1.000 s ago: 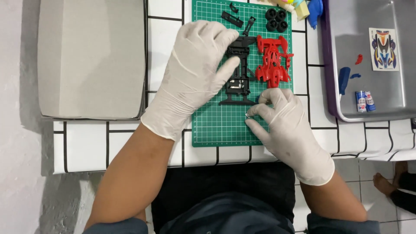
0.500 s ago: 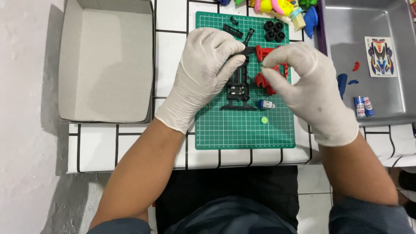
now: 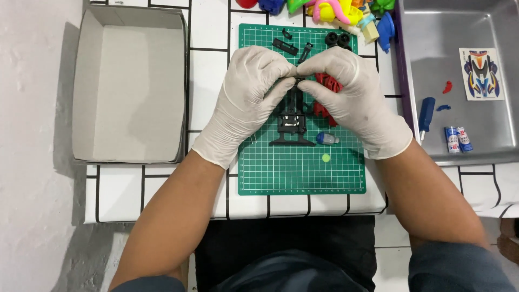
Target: The person assembles a model vehicle on a green cutting mat, handling black and red plastic parts. They apply glue to a small component and attach it to the main chassis, then insert a battery pack into the assembly. The person uses a screwdriver to tighten screws on the battery compartment.
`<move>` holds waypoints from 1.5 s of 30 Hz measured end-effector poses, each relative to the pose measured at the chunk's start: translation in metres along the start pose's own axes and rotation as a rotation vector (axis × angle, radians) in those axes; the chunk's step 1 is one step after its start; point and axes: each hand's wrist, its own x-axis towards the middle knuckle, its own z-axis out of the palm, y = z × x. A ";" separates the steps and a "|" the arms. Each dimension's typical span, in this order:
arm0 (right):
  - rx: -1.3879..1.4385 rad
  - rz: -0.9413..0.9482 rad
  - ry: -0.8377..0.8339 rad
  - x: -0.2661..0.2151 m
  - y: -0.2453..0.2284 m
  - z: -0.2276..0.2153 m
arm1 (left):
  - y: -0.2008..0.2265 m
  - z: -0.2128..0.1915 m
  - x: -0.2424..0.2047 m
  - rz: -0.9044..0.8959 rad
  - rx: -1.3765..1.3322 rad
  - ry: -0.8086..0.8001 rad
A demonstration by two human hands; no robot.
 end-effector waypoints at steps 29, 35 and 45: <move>-0.507 0.213 0.079 -0.015 0.025 0.049 | -0.034 0.017 -0.025 -0.156 0.277 -0.175; -0.533 0.215 0.095 -0.015 0.026 0.054 | -0.034 0.018 -0.026 -0.139 0.328 -0.217; -0.624 0.193 0.092 -0.017 0.030 0.058 | -0.038 0.030 -0.033 -0.062 0.470 -0.221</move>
